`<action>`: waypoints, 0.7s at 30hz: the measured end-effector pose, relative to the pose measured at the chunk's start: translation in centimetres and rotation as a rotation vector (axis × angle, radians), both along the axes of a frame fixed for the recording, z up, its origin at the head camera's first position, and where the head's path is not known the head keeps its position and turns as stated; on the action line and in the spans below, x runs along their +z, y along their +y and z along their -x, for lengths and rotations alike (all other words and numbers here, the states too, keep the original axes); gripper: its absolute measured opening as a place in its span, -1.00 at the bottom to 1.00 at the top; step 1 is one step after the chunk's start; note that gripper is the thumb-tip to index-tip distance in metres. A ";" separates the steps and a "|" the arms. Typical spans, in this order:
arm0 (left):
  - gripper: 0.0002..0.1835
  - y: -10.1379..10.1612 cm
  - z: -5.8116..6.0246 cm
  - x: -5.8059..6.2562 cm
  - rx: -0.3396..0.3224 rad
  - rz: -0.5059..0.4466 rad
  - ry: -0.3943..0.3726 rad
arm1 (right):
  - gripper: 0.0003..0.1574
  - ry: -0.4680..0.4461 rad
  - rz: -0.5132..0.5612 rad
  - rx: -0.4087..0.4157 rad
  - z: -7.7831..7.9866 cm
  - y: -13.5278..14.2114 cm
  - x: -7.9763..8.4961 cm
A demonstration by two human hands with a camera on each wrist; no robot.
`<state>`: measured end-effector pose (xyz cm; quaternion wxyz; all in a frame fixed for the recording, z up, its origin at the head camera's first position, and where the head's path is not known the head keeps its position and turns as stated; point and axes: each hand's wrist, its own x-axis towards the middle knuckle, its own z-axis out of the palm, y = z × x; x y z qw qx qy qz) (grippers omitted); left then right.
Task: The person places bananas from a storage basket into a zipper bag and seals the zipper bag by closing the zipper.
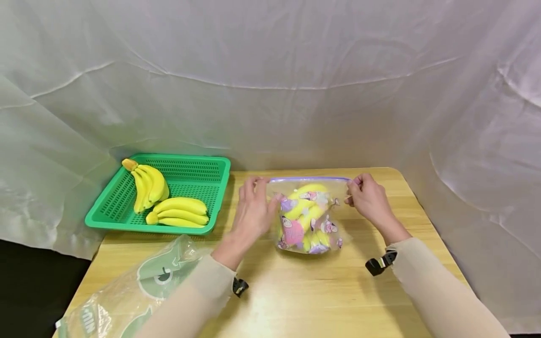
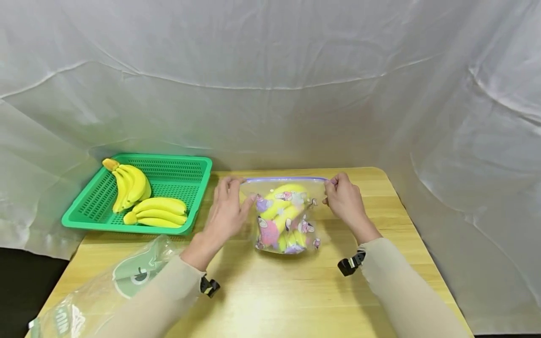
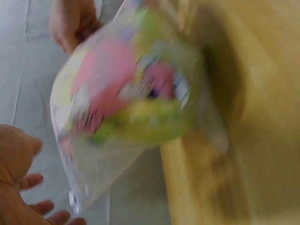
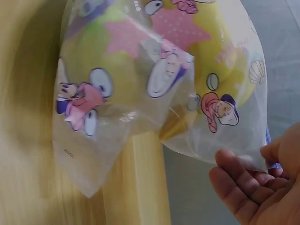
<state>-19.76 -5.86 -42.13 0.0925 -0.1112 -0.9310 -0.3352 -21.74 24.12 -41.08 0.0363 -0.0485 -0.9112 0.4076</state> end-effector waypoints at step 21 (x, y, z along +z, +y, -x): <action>-0.18 3.6 2.0 -2.4 -0.095 -0.008 -0.284 | 0.17 0.019 -0.284 0.309 -2.8 -5.3 -3.7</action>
